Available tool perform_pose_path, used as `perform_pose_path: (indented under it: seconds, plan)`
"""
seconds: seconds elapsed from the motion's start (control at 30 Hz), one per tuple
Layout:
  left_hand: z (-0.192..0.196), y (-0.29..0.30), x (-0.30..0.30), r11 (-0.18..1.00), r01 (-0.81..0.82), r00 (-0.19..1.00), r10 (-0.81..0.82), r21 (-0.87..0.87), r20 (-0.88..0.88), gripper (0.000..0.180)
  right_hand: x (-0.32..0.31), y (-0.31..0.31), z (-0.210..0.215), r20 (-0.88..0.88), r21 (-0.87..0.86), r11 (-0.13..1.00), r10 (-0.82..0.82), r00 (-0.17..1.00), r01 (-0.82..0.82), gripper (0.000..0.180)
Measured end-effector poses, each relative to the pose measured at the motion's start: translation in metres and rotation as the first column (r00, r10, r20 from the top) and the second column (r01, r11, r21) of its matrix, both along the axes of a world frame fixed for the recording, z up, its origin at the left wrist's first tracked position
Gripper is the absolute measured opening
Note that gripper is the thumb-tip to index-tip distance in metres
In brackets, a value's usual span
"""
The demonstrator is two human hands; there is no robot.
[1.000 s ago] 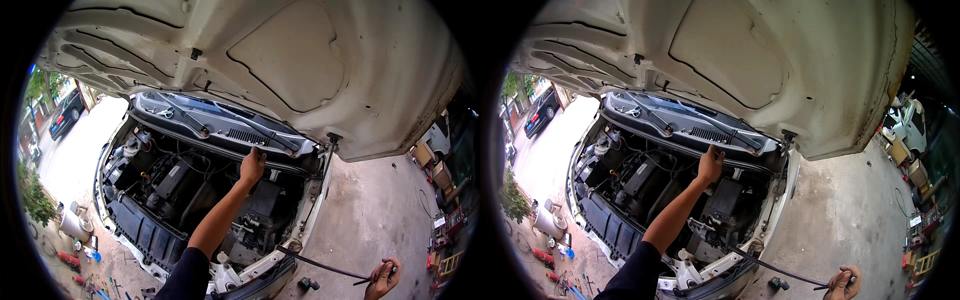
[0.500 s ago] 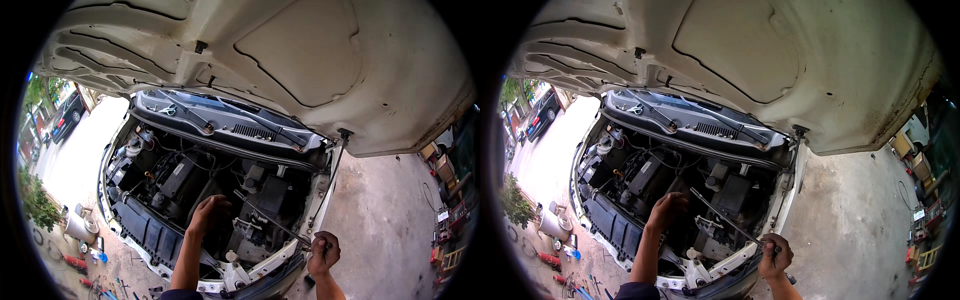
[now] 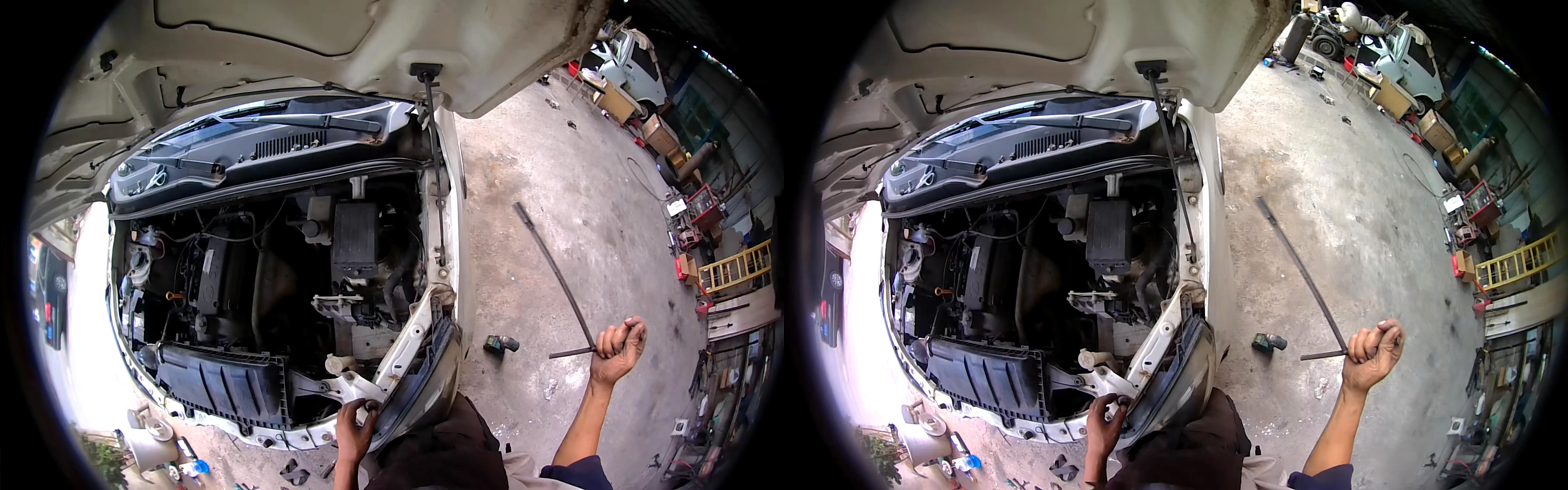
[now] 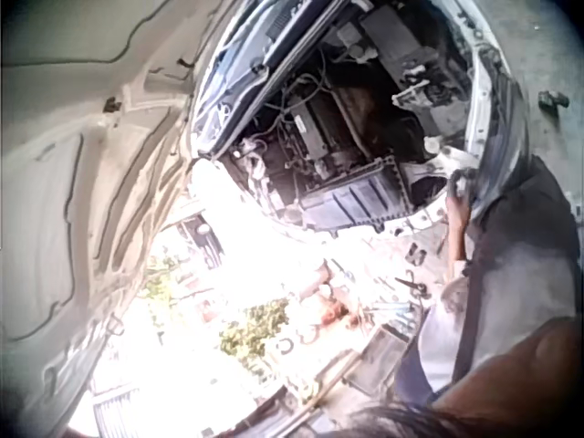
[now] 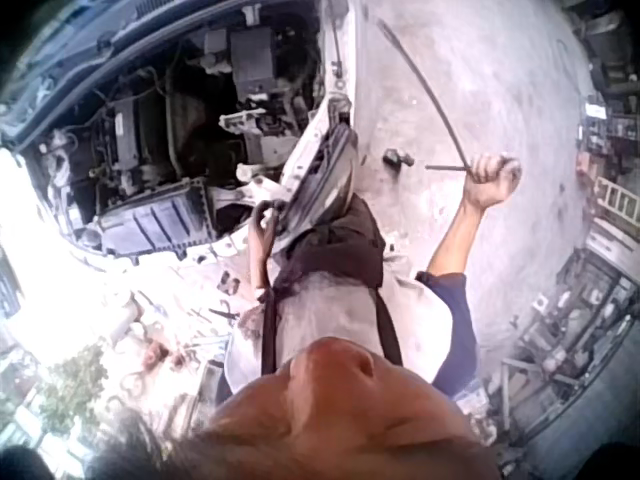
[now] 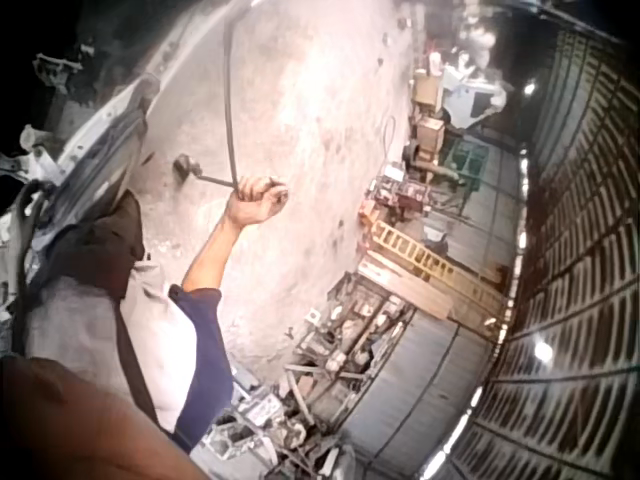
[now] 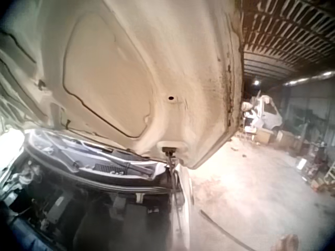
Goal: The person uses a screwdriver to remove multiple screws securing the front bumper and headlight assembly of a white car. After loosening the fasteners, they detach and remove the headlight unit from the vehicle's front end.
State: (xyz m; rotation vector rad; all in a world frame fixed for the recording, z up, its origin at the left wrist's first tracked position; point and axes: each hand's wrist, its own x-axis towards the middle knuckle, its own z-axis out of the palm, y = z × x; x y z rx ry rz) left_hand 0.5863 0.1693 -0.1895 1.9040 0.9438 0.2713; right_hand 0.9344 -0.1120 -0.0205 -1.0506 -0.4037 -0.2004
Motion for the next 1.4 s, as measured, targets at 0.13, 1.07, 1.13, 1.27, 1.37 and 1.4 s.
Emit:
perform_pose_path:
  seconds: [0.13,1.07,1.13,1.27,1.37,1.4]
  plan:
    - [0.002,-0.01,0.014,0.997,0.033,0.998,-0.03,0.069,-0.048,0.028,-0.004,-0.065,-0.055,0.103,-0.445,0.799,-0.402,0.91,0.404,0.026]
    - [-0.18,-0.075,-0.197,0.084,-0.895,0.234,0.924,-0.437,-0.303,0.043,-0.068,-0.026,-0.34,-0.56,-0.753,0.458,-0.067,0.826,-0.474,0.032]
    - [-0.201,-0.066,-0.198,-0.08,-0.856,0.182,0.878,-0.511,-0.443,0.057,-0.078,0.025,-0.287,-0.406,-0.787,0.497,0.028,0.914,-0.365,0.038]
    - [-0.234,-0.071,-0.179,-0.099,-0.757,0.28,0.844,-0.646,-0.457,0.062,-0.09,0.104,-0.202,-0.24,-0.769,0.566,0.175,0.955,-0.298,0.051]
    - [-0.268,-0.077,-0.176,-0.058,-0.791,0.25,0.878,-0.609,-0.409,0.06,-0.084,0.135,-0.199,-0.025,-0.913,0.396,0.176,0.984,-0.094,0.059]
    - [-0.299,-0.079,-0.195,-0.1,-0.809,0.189,0.889,-0.58,-0.417,0.056,-0.088,0.145,-0.195,-0.011,-0.913,0.403,0.132,0.991,-0.064,0.062]
